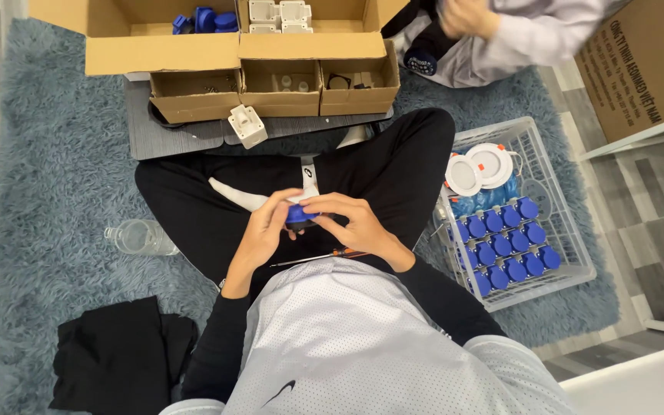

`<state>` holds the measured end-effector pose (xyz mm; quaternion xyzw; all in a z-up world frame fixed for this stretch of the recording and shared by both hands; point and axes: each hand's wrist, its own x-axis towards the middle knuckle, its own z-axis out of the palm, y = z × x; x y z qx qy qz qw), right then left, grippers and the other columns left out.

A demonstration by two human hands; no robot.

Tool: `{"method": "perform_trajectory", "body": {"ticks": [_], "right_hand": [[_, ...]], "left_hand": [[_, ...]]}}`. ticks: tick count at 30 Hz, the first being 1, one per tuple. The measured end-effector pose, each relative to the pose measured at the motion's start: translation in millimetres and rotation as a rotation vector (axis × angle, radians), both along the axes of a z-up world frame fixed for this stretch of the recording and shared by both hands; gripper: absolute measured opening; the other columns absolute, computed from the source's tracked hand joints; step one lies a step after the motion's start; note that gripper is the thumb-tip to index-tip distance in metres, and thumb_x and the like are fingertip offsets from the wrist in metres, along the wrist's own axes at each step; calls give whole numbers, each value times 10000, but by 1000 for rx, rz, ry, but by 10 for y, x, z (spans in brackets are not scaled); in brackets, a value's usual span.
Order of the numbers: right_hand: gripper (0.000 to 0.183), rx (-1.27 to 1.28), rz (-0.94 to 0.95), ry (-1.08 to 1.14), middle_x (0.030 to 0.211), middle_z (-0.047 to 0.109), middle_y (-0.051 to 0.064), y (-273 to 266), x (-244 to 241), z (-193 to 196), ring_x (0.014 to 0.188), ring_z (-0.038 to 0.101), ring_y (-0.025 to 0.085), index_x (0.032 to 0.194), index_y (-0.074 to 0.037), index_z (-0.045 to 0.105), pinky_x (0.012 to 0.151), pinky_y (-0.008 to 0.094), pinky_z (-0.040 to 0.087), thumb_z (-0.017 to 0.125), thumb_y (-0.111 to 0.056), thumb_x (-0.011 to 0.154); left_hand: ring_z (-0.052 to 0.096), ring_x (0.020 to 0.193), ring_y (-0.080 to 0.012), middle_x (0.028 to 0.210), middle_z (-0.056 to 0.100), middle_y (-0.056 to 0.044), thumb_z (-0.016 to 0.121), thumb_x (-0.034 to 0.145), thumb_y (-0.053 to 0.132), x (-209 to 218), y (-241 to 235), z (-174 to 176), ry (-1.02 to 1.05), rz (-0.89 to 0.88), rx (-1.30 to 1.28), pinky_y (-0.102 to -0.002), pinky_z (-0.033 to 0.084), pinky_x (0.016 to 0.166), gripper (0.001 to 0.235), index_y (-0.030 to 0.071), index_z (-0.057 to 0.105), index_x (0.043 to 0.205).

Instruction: A person sits on the floor and uses a screwdriver to prepare or assemble electrical components, then organizes them into cardboard boxes.

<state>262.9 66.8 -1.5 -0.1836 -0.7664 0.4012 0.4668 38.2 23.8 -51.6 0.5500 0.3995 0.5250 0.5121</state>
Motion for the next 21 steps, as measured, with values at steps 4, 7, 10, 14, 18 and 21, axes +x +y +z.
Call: {"method": "perform_trajectory", "body": {"ticks": [4, 7, 10, 14, 18, 21], "right_hand": [[239, 2, 7, 8, 1276, 793, 190, -2, 0, 71, 1072, 794, 291, 1231, -42, 812, 877, 401, 641, 738, 23, 1013], [410, -101, 55, -8, 1473, 660, 202, 26, 40, -82, 1151, 737, 293, 1421, -25, 709, 898, 401, 649, 764, -80, 1019], [440, -239, 40, -27, 1402, 643, 252, 67, 55, -300, 1046, 754, 315, 1452, 46, 636, 846, 434, 666, 737, -79, 1042], [359, -248, 4, -26, 1257, 691, 185, 40, 33, -267, 955, 777, 234, 1392, 56, 680, 790, 351, 679, 740, -41, 1052], [333, -148, -12, -19, 1296, 705, 194, 39, 46, -86, 1120, 775, 302, 1326, 39, 737, 914, 387, 661, 796, -42, 1008], [329, -64, 0, -32, 1310, 726, 182, 51, 62, -39, 1162, 770, 324, 1295, 1, 778, 938, 385, 657, 826, -30, 971]], "left_hand": [[772, 733, -198, 1106, 791, -174, 593, 1123, 107, 53, 2, 127, 40, 52, 83, -336, 681, 636, 300, 10, 702, 1384], [744, 1044, -176, 1266, 705, -122, 863, 943, 59, 86, -12, 261, 75, 115, 160, -309, 643, 908, 455, -4, 723, 1371], [728, 1118, -195, 1250, 675, -100, 941, 867, 52, 96, -4, 321, 132, 154, 292, -305, 628, 979, 433, 21, 770, 1263], [725, 1137, -242, 1227, 677, -137, 949, 841, 13, 117, -2, 342, 114, 167, 353, -373, 607, 1045, 398, 4, 779, 1201], [661, 1267, -263, 1432, 586, -150, 887, 948, 172, 81, -11, 226, 124, 101, 152, -401, 577, 1067, 535, 39, 672, 1420], [734, 1095, -201, 1359, 663, -132, 710, 1066, 92, 124, -60, 132, 54, 63, 37, -334, 649, 913, 431, 24, 638, 1486]]}}
